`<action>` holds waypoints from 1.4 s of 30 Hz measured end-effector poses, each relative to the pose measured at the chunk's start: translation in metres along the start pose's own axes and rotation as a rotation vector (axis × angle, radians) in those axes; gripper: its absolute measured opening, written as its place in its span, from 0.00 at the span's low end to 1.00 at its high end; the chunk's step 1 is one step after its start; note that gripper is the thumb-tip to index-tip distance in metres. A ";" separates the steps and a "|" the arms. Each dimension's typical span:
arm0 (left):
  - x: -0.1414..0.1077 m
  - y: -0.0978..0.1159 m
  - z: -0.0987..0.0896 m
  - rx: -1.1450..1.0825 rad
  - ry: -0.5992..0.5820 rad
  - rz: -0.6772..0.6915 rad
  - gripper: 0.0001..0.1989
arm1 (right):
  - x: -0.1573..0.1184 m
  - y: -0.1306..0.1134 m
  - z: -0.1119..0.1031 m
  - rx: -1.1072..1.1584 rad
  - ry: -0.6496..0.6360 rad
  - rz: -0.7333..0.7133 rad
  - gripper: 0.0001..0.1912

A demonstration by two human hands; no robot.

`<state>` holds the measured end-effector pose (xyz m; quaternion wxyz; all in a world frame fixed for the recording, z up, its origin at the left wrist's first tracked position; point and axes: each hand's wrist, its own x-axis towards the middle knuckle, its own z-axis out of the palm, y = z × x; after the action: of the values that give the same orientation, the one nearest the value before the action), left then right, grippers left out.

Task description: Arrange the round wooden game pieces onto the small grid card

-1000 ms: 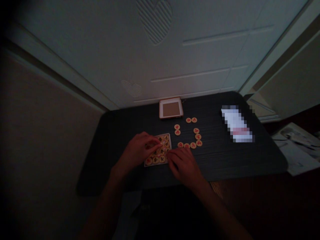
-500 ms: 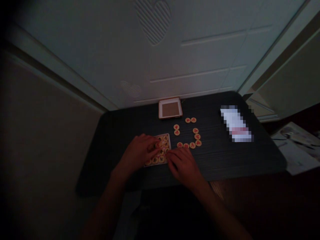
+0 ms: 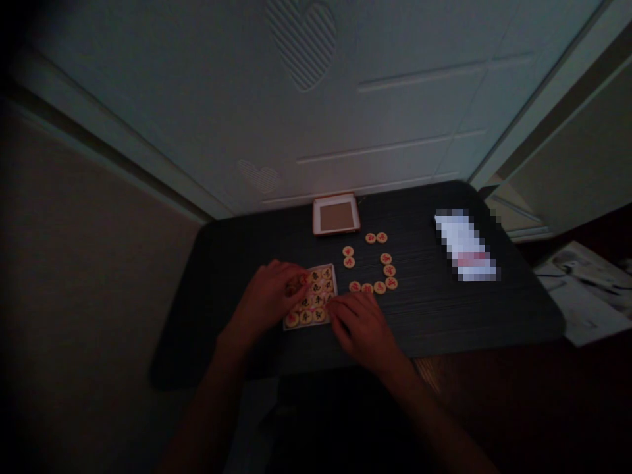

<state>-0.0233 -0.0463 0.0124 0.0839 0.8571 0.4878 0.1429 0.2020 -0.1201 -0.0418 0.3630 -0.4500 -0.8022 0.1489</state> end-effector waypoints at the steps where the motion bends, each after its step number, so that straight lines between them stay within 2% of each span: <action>1: 0.000 -0.001 0.000 0.001 0.000 -0.002 0.09 | 0.000 0.000 0.000 0.004 0.000 -0.001 0.12; 9: 0.001 -0.004 0.001 -0.012 0.001 -0.035 0.11 | -0.002 0.001 0.002 -0.003 -0.002 0.006 0.12; 15: 0.002 -0.001 -0.004 -0.008 -0.037 -0.085 0.10 | -0.002 0.002 0.003 -0.004 0.009 -0.002 0.12; 27: -0.002 0.001 -0.007 -0.014 0.012 -0.089 0.09 | -0.001 0.001 0.001 0.005 0.001 0.003 0.12; 31: -0.016 0.001 -0.009 -0.070 0.114 -0.126 0.09 | -0.001 0.001 0.001 0.009 0.006 0.015 0.12; 36: -0.044 -0.002 0.006 -0.223 0.299 -0.219 0.10 | -0.001 0.001 0.001 0.012 0.019 0.007 0.12; 39: -0.060 -0.003 0.017 -0.254 0.341 -0.299 0.13 | -0.002 0.003 0.001 0.003 0.018 0.001 0.13; 42: -0.074 -0.003 0.025 -0.290 0.322 -0.327 0.19 | -0.002 0.003 0.001 0.007 0.019 -0.017 0.13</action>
<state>-0.0531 -0.1088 -0.0243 0.1489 0.7122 0.6012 0.3304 0.2033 -0.1203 -0.0451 0.3734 -0.4435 -0.8019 0.1444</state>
